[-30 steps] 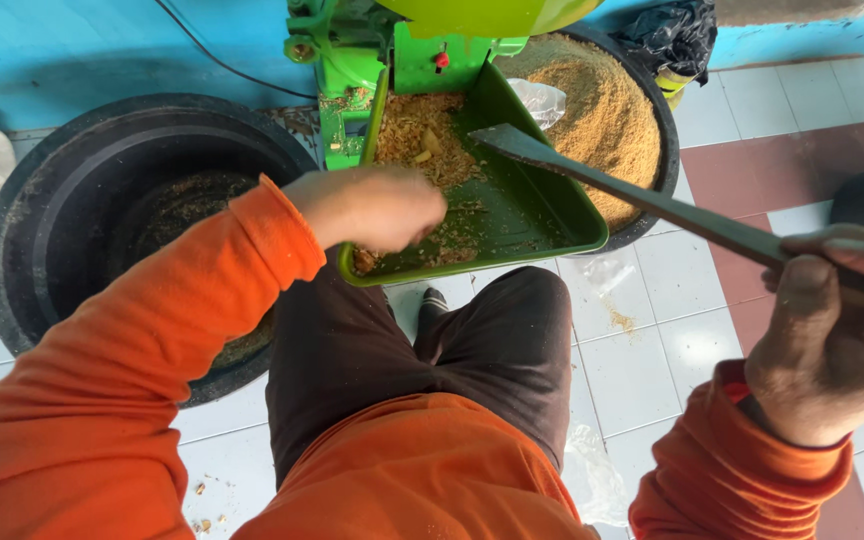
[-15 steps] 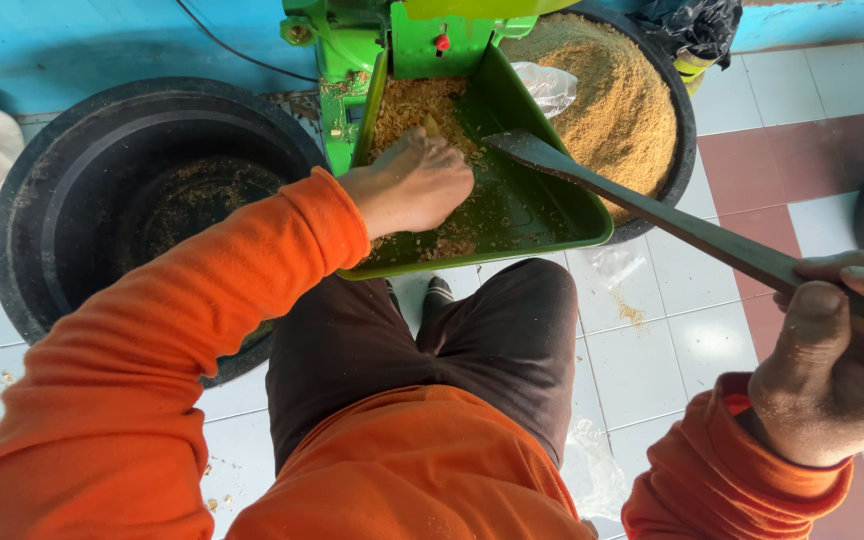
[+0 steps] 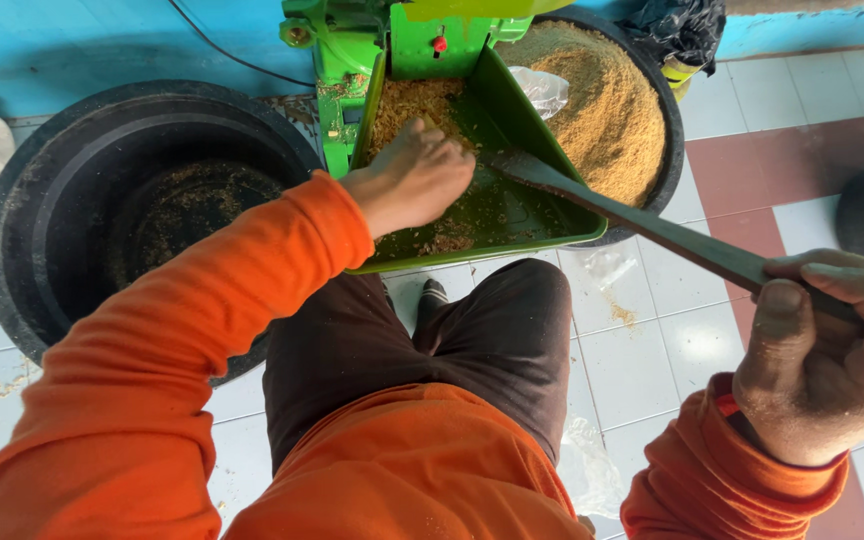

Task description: The person sits on the floor operating a green grain grinding machine, using a scoop to move ground grain from the machine's discharge tray into a large basin and pushing material toward the hopper. They adjust the machine, scoop ground meal into a bowl, and continue moving the ground powder.

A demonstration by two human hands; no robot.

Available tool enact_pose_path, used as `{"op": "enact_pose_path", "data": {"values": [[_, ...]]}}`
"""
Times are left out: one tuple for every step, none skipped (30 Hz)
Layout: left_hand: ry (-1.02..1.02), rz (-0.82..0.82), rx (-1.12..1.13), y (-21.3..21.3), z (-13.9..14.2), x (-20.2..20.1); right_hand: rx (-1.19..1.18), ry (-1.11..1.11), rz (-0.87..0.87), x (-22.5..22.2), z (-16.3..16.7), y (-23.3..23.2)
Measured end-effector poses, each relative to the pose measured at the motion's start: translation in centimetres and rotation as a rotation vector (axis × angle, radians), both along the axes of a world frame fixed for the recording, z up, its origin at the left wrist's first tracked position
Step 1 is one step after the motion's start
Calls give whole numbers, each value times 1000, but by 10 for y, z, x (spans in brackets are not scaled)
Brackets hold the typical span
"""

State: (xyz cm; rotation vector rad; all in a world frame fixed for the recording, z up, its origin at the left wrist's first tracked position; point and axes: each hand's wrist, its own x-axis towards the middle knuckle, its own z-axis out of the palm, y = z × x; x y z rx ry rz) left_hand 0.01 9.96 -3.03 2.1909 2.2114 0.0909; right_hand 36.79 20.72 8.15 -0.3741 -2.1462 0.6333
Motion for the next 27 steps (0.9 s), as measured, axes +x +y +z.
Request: {"op": "enact_pose_path", "data": {"values": [[-8, 14, 22, -3, 6, -2, 1, 0, 1, 1, 1, -1], [-17, 28, 42, -7, 12, -3, 5, -5, 7, 1, 5, -1], [-97, 17, 224, -15, 18, -6, 10, -11, 13, -1, 6, -3], [-177, 5, 405, -26, 25, -10, 19, -22, 23, -4, 10, -3], [-257, -6, 585, -40, 32, -13, 34, -38, 15, -10, 10, -5], [-404, 41, 546, -55, 38, -17, 49, -54, 6, -16, 12, -7], [-550, 87, 505, -72, 44, -21, 72, -74, -25, -27, 8, -11], [-565, 132, 563, -91, 49, -25, 139, -132, -63, -39, 5, -15], [-581, 179, 624, -112, 52, -27, 209, -188, -100, -51, 0, -19], [-609, 189, 705, -133, 54, -27, 271, -219, -110, -63, -6, -23], [-636, 195, 788, -154, 53, -27, 333, -247, -120, -74, -12, -27], [-741, 240, 833, -173, 48, -28, 342, -215, -94, -81, -15, -29], [-845, 285, 877, -193, 41, -30, 335, -176, -86, -84, -14, -29], [-803, 425, 824, -221, 31, -30, 328, -136, -77, -86, -16, -30], [-762, 565, 765, -252, 17, -28, 304, -94, -84, -84, -14, -28], [-739, 752, 580, -281, 0, -30, 276, -71, -92, -81, -14, -26], [-710, 924, 385, -310, -21, -33, 249, -47, -100, -76, -12, -23], [-670, 1020, 206, -338, -44, -33, 221, -39, -108, -71, -12, -21], [-637, 1086, -4, -363, -70, -27, 202, -34, -110, -67, -14, -18], [-602, 1134, -223, -388, -95, -19, 184, -28, -112, -63, -16, -16], [-607, 1148, -421, -408, -120, -2, 170, -27, -107, -60, -19, -13], [-623, 1139, -629, -432, -139, 19, 137, -12, -91, -58, -23, -12], [-648, 1120, -800, -449, -154, 41, 104, 4, -75, -56, -26, -10], [-678, 1094, -925, -456, -166, 53, 54, 41, -52, -55, -29, -10], [-689, 1071, -975, -460, -170, 62, 32, 63, -57, -55, -31, -9], [-694, 1065, -953, -459, -165, 73, 11, 85, -63, -55, -34, -10], [-681, 1074, -836, -448, -158, 68, 18, 86, -89, -56, -35, -10]]}}
